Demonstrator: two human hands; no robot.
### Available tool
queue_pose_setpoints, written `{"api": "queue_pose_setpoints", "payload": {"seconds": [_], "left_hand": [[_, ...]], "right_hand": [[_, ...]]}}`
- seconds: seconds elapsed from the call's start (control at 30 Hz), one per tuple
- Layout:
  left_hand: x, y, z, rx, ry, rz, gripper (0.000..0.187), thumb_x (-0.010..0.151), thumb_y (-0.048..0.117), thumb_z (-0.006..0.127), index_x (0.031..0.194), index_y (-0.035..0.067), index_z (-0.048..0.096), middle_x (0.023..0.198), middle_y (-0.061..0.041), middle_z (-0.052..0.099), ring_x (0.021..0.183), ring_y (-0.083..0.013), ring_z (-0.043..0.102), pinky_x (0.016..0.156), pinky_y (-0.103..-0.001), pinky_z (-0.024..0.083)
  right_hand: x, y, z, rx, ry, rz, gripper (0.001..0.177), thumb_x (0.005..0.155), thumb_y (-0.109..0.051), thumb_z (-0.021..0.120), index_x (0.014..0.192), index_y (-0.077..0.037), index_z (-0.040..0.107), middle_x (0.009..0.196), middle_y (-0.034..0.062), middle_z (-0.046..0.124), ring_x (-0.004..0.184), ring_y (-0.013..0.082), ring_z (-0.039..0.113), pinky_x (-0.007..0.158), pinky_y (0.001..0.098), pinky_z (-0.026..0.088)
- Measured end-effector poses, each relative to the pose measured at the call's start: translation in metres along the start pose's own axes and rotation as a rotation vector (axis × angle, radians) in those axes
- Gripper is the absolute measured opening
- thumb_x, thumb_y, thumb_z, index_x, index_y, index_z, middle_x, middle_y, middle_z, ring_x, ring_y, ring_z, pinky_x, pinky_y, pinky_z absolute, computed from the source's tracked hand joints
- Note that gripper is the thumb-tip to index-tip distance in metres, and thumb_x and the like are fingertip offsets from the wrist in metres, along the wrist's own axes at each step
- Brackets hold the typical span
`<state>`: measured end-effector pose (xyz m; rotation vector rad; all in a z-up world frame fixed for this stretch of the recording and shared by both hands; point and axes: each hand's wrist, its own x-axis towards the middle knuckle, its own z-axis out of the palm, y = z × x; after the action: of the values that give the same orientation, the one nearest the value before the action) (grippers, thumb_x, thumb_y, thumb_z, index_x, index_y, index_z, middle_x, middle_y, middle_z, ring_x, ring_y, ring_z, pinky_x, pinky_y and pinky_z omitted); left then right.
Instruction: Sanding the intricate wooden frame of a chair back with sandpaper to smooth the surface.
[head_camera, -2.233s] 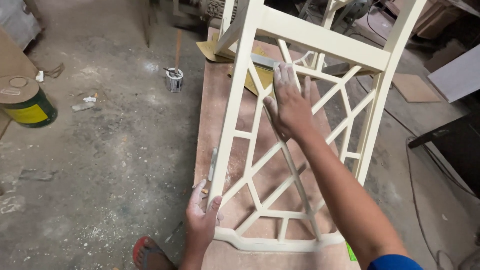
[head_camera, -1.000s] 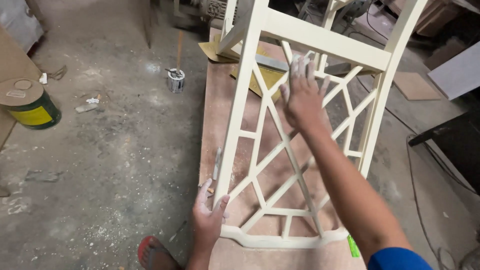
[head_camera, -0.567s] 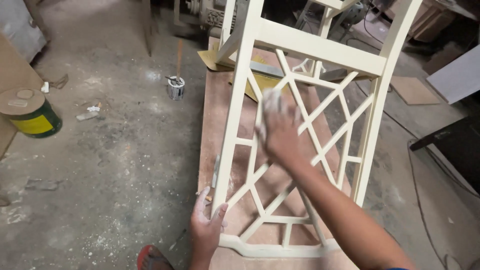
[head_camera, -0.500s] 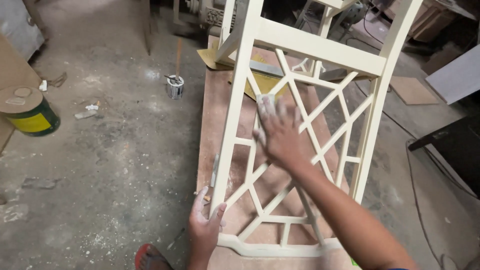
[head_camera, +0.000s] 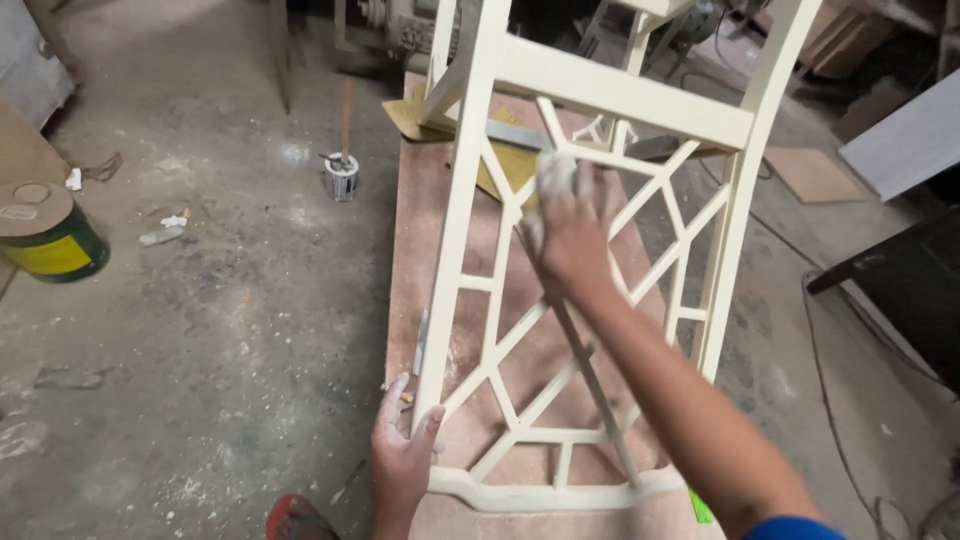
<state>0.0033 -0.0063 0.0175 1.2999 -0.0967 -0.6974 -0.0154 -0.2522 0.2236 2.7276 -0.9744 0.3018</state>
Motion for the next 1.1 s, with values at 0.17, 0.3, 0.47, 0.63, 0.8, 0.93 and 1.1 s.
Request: {"api": "queue_pose_setpoints", "payload": {"seconds": [0.17, 0.3, 0.47, 0.63, 0.8, 0.93, 1.1], "left_hand": [[-0.004, 0.006, -0.002, 0.004, 0.011, -0.063, 0.077, 0.081, 0.023, 0.079, 0.153, 0.016, 0.052, 0.114, -0.004, 0.062, 0.051, -0.0195, 0.058, 0.041, -0.032, 0.046], [-0.001, 0.001, -0.001, -0.001, 0.016, -0.037, 0.075, 0.081, 0.023, 0.079, 0.151, 0.017, 0.055, 0.108, -0.005, 0.066, 0.048, -0.0175, 0.056, 0.04, -0.03, 0.044], [0.001, -0.006, -0.003, -0.021, -0.005, 0.005, 0.075, 0.082, 0.024, 0.077, 0.152, 0.013, 0.053, 0.113, -0.004, 0.058, 0.048, -0.0186, 0.058, 0.038, -0.031, 0.043], [-0.004, 0.002, -0.003, 0.011, 0.009, -0.028, 0.072, 0.083, 0.023, 0.076, 0.151, 0.016, 0.055, 0.107, -0.005, 0.063, 0.047, -0.019, 0.056, 0.039, -0.031, 0.044], [0.001, -0.001, -0.002, 0.048, 0.019, -0.036, 0.072, 0.082, 0.025, 0.078, 0.15, 0.018, 0.055, 0.12, -0.002, 0.055, 0.048, -0.0227, 0.063, 0.04, -0.032, 0.047], [-0.004, 0.007, -0.003, 0.047, 0.016, -0.066, 0.073, 0.083, 0.025, 0.077, 0.151, 0.019, 0.054, 0.119, -0.002, 0.059, 0.049, -0.0204, 0.058, 0.042, -0.033, 0.046], [-0.003, 0.004, 0.0, -0.067, -0.003, -0.056, 0.073, 0.084, 0.02, 0.076, 0.152, 0.014, 0.052, 0.109, -0.006, 0.058, 0.05, -0.0198, 0.054, 0.039, -0.032, 0.041]], "right_hand": [[0.004, 0.004, -0.001, 0.052, 0.03, -0.096, 0.064, 0.108, -0.044, 0.024, 0.164, -0.017, 0.009, 0.171, 0.0089, 0.009, 0.154, 0.0348, -0.01, 0.123, 0.0528, -0.013], [0.019, 0.003, -0.006, 0.045, -0.016, 0.06, 0.069, 0.108, -0.05, 0.022, 0.163, -0.014, 0.0, 0.172, 0.0065, 0.0, 0.156, 0.0271, -0.009, 0.123, 0.0607, -0.008], [-0.027, -0.02, 0.039, -0.026, -0.009, -0.257, 0.073, 0.109, -0.051, 0.017, 0.163, -0.006, -0.001, 0.171, 0.0113, -0.004, 0.158, 0.0257, -0.002, 0.126, 0.0567, -0.004], [-0.006, -0.012, 0.023, 0.107, 0.086, -0.152, 0.076, 0.107, -0.045, 0.038, 0.165, -0.009, 0.003, 0.173, 0.013, 0.003, 0.16, 0.0284, 0.003, 0.123, 0.0632, -0.001], [-0.081, -0.016, 0.027, 0.119, 0.007, -0.445, 0.059, 0.109, -0.043, 0.021, 0.161, -0.014, 0.027, 0.164, 0.0122, 0.036, 0.156, 0.0334, 0.019, 0.122, 0.062, 0.006], [-0.063, 0.008, -0.028, 0.412, 0.141, -0.317, 0.055, 0.103, -0.013, 0.041, 0.156, -0.004, 0.033, 0.154, 0.0238, 0.047, 0.144, 0.039, 0.043, 0.124, 0.0551, 0.021], [0.0, 0.054, 0.0, 0.272, 0.168, -0.337, 0.059, 0.106, -0.014, 0.043, 0.16, 0.001, 0.025, 0.166, 0.0261, 0.025, 0.155, 0.0382, 0.023, 0.128, 0.0491, 0.014]]}}
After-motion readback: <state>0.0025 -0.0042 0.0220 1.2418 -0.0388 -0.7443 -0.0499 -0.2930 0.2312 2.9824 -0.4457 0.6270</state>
